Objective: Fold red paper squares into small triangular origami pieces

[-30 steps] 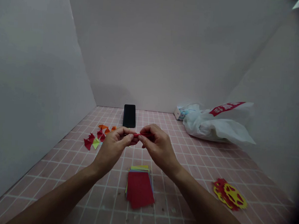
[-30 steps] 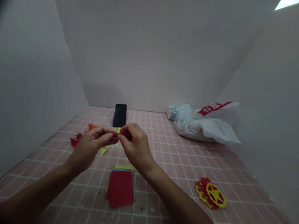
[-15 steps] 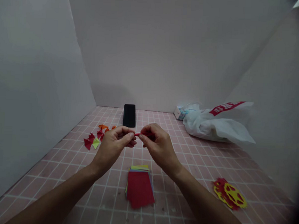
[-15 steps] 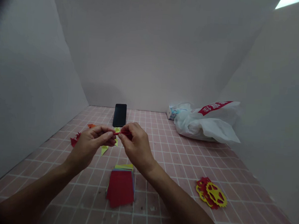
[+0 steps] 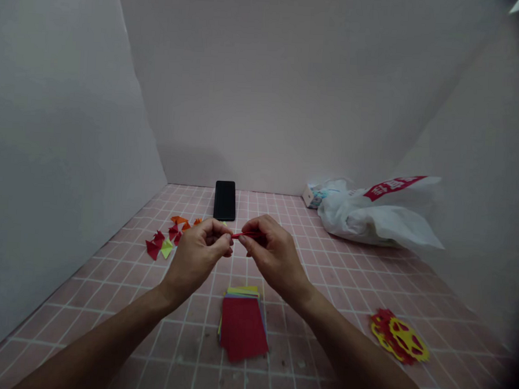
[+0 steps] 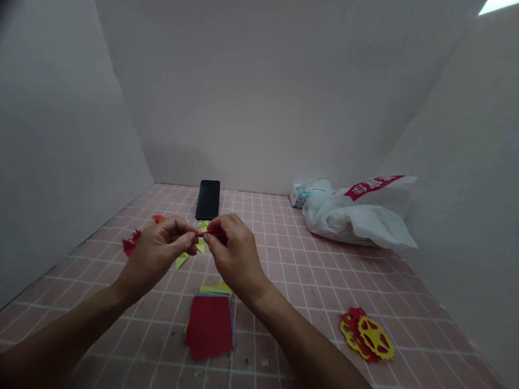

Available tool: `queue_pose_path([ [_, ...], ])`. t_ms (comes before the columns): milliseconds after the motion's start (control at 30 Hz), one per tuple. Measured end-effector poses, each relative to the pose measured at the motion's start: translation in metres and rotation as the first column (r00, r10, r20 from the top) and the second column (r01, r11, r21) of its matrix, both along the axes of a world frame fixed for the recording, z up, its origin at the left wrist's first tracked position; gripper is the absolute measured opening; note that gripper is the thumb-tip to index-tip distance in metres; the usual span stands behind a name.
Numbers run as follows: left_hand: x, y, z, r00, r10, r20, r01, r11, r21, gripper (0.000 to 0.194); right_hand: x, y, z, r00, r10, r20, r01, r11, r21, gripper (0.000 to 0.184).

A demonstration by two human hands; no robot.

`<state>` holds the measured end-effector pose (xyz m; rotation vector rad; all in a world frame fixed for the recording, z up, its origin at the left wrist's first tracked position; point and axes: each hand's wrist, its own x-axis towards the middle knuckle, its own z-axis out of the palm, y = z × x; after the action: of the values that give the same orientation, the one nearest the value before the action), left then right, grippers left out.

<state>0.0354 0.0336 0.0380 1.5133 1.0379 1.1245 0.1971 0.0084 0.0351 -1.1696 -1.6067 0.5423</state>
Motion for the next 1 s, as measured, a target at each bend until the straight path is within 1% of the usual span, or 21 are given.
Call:
queue_pose_path([
  [100,0.000,0.000,0.000,1.000,-0.015,0.003,0.015,1.000,-0.007,0.010,0.000,0.000,0.000,1.000,0.006,0.023,-0.007,1.000,0.020,0.009],
  [200,0.000,0.001,-0.001,0.998,-0.038,0.043,0.040,0.998,-0.052,0.018,0.000,0.000,0.001,0.999,-0.007,0.053,0.005,0.999,0.048,0.010],
  [300,0.001,0.001,-0.002,0.995,-0.040,0.091,0.048,0.995,-0.092,0.021,0.000,0.001,0.001,0.998,-0.010,0.059,0.007,0.999,0.053,0.010],
  [433,0.001,0.001,-0.002,0.993,-0.021,0.119,0.034,0.994,-0.106,0.022,0.000,0.002,-0.003,0.998,0.030,-0.054,-0.030,1.000,0.007,0.007],
  [533,0.001,-0.001,-0.002,0.992,0.011,0.126,-0.001,0.997,-0.079,0.020,-0.002,0.003,-0.006,0.988,0.013,-0.156,-0.014,1.000,-0.003,0.018],
  [600,0.003,-0.003,-0.001,0.992,0.037,0.123,-0.030,0.998,-0.058,0.019,-0.003,0.003,-0.007,0.980,-0.011,-0.199,0.008,1.000,-0.015,0.019],
  [700,0.006,-0.006,0.000,0.995,0.058,0.080,-0.057,0.998,-0.025,0.018,-0.004,0.002,-0.005,0.965,-0.021,-0.263,0.008,0.999,-0.052,0.013],
  [833,0.009,-0.010,0.001,0.996,0.081,0.028,-0.082,0.997,0.016,0.015,-0.005,0.001,-0.002,0.930,-0.032,-0.366,0.013,0.998,-0.056,0.014],
  [933,0.009,-0.011,0.000,0.996,0.087,0.004,-0.088,0.996,0.032,0.013,-0.006,0.001,-0.002,0.921,-0.025,-0.389,0.005,0.999,-0.052,0.013],
  [1000,0.009,-0.011,-0.002,0.996,0.090,-0.029,-0.088,0.995,0.044,0.012,-0.007,0.001,-0.002,0.911,-0.006,-0.413,-0.023,0.998,-0.063,0.012],
])
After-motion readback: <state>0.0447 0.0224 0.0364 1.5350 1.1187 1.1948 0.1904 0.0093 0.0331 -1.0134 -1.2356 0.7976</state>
